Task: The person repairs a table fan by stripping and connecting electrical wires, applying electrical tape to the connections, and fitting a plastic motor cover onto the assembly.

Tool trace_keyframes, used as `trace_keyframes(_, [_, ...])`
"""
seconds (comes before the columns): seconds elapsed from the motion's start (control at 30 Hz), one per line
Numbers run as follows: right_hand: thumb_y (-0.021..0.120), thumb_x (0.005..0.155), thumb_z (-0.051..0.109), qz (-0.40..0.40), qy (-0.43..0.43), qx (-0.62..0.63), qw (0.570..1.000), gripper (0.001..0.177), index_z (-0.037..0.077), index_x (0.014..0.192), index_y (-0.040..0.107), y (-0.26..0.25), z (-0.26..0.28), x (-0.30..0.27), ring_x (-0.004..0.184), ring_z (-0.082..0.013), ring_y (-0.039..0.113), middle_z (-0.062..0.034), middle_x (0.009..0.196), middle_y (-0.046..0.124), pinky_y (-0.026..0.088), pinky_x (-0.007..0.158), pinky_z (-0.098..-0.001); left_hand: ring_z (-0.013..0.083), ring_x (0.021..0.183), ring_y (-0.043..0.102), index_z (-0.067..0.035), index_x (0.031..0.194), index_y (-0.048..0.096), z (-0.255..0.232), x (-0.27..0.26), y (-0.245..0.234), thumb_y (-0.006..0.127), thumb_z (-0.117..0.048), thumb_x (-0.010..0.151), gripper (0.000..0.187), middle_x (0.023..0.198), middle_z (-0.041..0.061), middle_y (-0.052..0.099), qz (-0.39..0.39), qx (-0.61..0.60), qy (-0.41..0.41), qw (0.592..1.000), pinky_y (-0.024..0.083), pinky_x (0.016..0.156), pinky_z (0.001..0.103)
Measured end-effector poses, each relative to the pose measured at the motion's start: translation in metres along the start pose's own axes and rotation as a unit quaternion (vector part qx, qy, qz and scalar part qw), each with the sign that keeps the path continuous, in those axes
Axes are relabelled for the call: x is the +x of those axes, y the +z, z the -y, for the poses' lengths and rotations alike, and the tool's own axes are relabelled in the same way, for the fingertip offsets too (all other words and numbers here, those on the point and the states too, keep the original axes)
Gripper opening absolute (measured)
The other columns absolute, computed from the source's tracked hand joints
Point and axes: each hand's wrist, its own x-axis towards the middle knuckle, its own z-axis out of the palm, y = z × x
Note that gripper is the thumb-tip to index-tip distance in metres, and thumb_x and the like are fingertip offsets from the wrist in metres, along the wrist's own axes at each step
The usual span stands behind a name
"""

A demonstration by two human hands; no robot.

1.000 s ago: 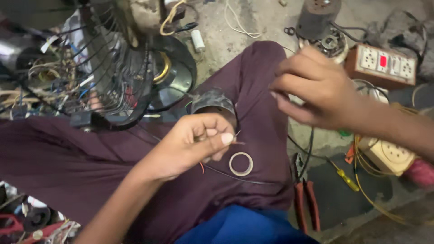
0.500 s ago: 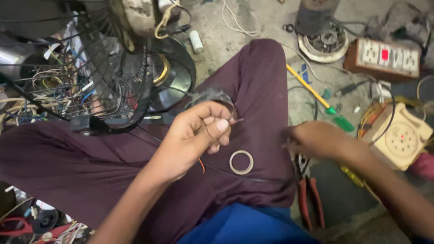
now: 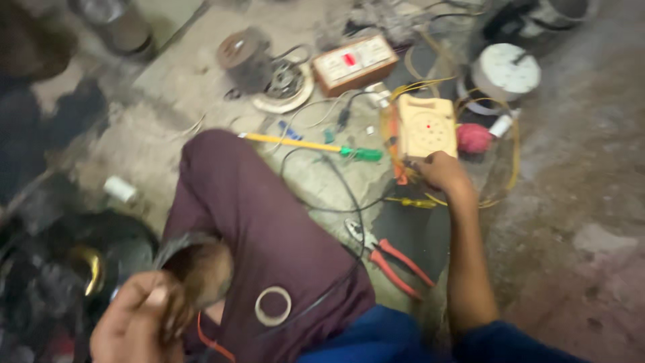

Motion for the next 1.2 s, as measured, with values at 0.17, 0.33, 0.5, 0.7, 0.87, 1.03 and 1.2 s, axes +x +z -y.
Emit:
trace_keyframes(0.17, [0.064, 0.091, 0.04, -0.058, 0.059, 0.092, 0.992, 0.045, -0.004, 0.087, 0.075, -0.029, -0.048, 0.002, 0.066, -0.0321, 0.072, -0.0203, 0.072, 0.073, 0.055, 0.065, -0.0458, 0.0237, 0.054, 0.049, 0.008, 0.107, 0.055, 0.062, 0.088, -0.067, 0.047, -0.012, 0.105, 0.022, 0.068, 0.014, 0.056, 0.474, -0.402, -0.161, 0.767, 0.043, 0.054, 0.039])
trace_keyframes(0.33, [0.069, 0.086, 0.048, -0.139, 0.085, 0.07, 0.984, 0.048, 0.0, 0.087, 0.077, -0.01, -0.099, -0.009, 0.075, -0.0344, 0.075, -0.0197, 0.077, 0.074, 0.056, 0.071, -0.0466, 0.0223, 0.056, 0.052, 0.007, 0.107, 0.058, 0.089, 0.107, -0.058, 0.048, -0.012, 0.103, 0.022, 0.071, 0.013, 0.058, 0.125, -0.314, -0.131, 0.932, 0.043, 0.054, 0.037])
trace_keyframes(0.5, [0.072, 0.086, 0.053, -0.165, 0.127, 0.035, 0.978, 0.056, -0.002, 0.096, 0.077, 0.015, -0.128, -0.005, 0.09, -0.0435, 0.074, -0.0283, 0.089, 0.074, 0.057, 0.078, -0.0496, 0.0209, 0.057, 0.054, 0.006, 0.107, 0.062, 0.085, 0.116, -0.037, 0.049, -0.012, 0.101, 0.023, 0.074, 0.013, 0.061, -0.079, -0.212, -0.123, 0.966, 0.044, 0.054, 0.035])
trace_keyframes(0.7, [0.069, 0.087, 0.045, -0.139, -0.005, 0.117, 0.983, 0.05, -0.001, 0.104, 0.078, 0.025, -0.065, 0.031, 0.084, -0.0348, 0.077, -0.0235, 0.09, 0.078, 0.057, 0.079, -0.0439, 0.0192, 0.06, 0.057, 0.005, 0.106, 0.066, 0.068, 0.123, -0.045, 0.05, -0.012, 0.099, 0.024, 0.077, 0.012, 0.064, -0.191, -0.146, -0.104, 0.965, 0.044, 0.053, 0.032])
trace_keyframes(0.87, [0.068, 0.092, 0.038, -0.07, -0.089, 0.221, 0.969, 0.042, -0.002, 0.105, 0.074, 0.039, 0.045, 0.029, 0.074, -0.0268, 0.072, -0.0174, 0.082, 0.075, 0.056, 0.07, -0.0395, 0.0178, 0.061, 0.059, 0.004, 0.106, 0.069, 0.049, 0.068, -0.006, 0.051, -0.012, 0.098, 0.026, 0.08, 0.012, 0.066, -0.252, -0.103, -0.111, 0.956, 0.045, 0.053, 0.03])
trace_keyframes(1.03, [0.063, 0.096, 0.012, 0.081, -0.295, 0.417, 0.856, 0.02, 0.0, 0.113, 0.064, 0.097, 0.162, -0.046, 0.084, -0.0145, 0.072, -0.0056, 0.093, 0.071, 0.056, 0.071, -0.0273, 0.0117, 0.076, 0.061, 0.004, 0.112, 0.073, 0.023, 0.002, 0.082, 0.056, -0.012, 0.101, 0.026, 0.089, 0.008, 0.067, -0.158, -0.03, 0.056, 0.985, 0.048, 0.066, 0.025])
trace_keyframes(1.2, [0.063, 0.101, 0.009, 0.104, -0.456, 0.378, 0.799, 0.013, 0.0, 0.109, 0.067, 0.129, 0.225, -0.158, 0.09, -0.0116, 0.066, -0.0045, 0.099, 0.07, 0.054, 0.078, -0.026, 0.0091, 0.087, 0.065, 0.0, 0.116, 0.072, 0.018, -0.029, 0.136, 0.062, -0.013, 0.103, 0.021, 0.1, 0.003, 0.07, -0.178, 0.132, 0.126, 0.967, 0.054, 0.08, 0.025])
